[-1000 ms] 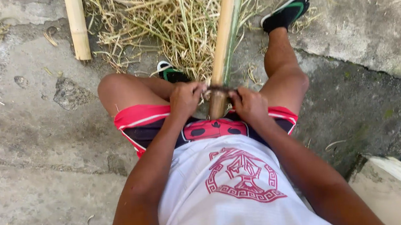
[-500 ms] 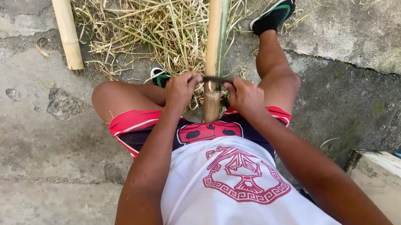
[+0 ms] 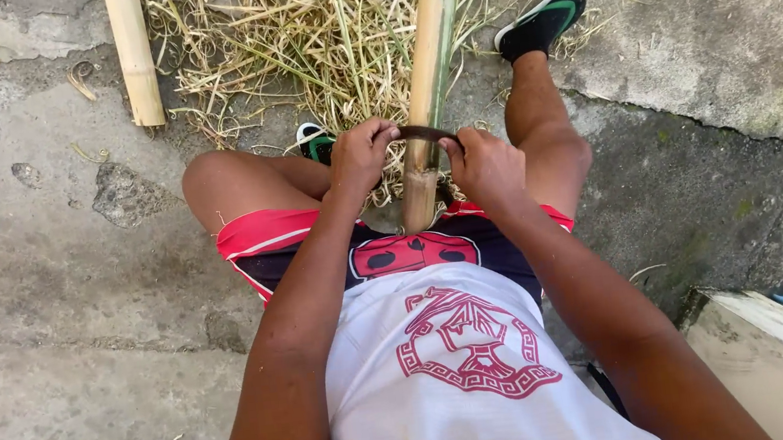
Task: Shaving or splitting a long bamboo pole using a curved blade.
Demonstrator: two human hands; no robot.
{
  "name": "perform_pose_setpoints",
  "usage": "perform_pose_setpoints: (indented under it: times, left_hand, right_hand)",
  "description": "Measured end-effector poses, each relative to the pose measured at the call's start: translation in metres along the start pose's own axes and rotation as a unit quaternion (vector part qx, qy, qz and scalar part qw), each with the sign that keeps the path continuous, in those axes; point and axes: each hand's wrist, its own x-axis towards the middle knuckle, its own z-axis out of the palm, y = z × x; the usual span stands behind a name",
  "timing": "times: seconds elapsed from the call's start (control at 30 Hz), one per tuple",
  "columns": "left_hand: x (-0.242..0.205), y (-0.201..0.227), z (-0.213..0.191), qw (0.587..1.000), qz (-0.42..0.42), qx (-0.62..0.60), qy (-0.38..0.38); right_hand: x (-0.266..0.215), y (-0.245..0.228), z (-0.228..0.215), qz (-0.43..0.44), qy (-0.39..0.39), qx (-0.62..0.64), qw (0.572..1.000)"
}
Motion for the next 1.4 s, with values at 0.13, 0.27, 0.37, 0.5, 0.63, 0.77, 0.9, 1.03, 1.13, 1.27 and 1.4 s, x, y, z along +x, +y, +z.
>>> perform_pose_setpoints:
  times: [0.13,0.27,0.37,0.5,0.63,0.77,0.9,1.03,1.13,1.27,1.4]
  left_hand:
    - [-0.001,-0.028,0.011,0.999,0.033,-0.033,-0.009]
    - [-0.005,-0.021,0.006,0.998,0.063,-0.002,0.003]
    - [-0.009,-0.015,0.004,0.999,0.036,0.024,-0.013]
    - [-0.006,-0.018,0.003,0.999,0.02,0.044,-0.024]
    - [0.008,-0.018,-0.003,0.998,0.02,0.045,-0.041]
    - [-0.009,-0.049,0.014,0.998,-0.022,0.003,-0.065]
    - [-0.035,-0.066,0.025,0.996,0.07,-0.048,-0.01]
    - [-0.014,-0.048,0.012,0.996,-0.02,-0.038,-0.078]
    - [-0.01,-0.052,0.013,0.997,-0.041,-0.03,-0.056]
    - [-0.036,-0.094,0.021,0.996,0.021,-0.012,-0.082]
    - [-0.059,-0.065,0.011,0.991,0.002,0.033,-0.132]
  right_hand:
    - [-0.013,0.005,0.013,-0.001,0.005,-0.024,1.0]
    - [-0.017,0.004,0.012,0.018,-0.014,-0.013,1.0]
    - [-0.02,0.007,0.013,0.029,-0.031,-0.007,0.999]
    - [-0.01,0.008,0.009,0.036,-0.069,-0.01,0.997]
    - [0.01,0.003,0.004,0.036,-0.075,-0.017,0.996]
    - [-0.021,0.003,0.016,0.041,-0.084,-0.026,0.995]
    - [-0.032,-0.002,0.012,0.039,-0.11,-0.028,0.993]
    - [-0.003,0.013,0.011,0.017,-0.118,-0.02,0.993]
    - [-0.01,0.011,0.016,0.007,-0.097,-0.011,0.995]
    - [-0.054,0.012,0.036,0.012,-0.108,-0.008,0.994]
    - [-0.066,0.014,0.028,0.028,-0.122,0.014,0.992]
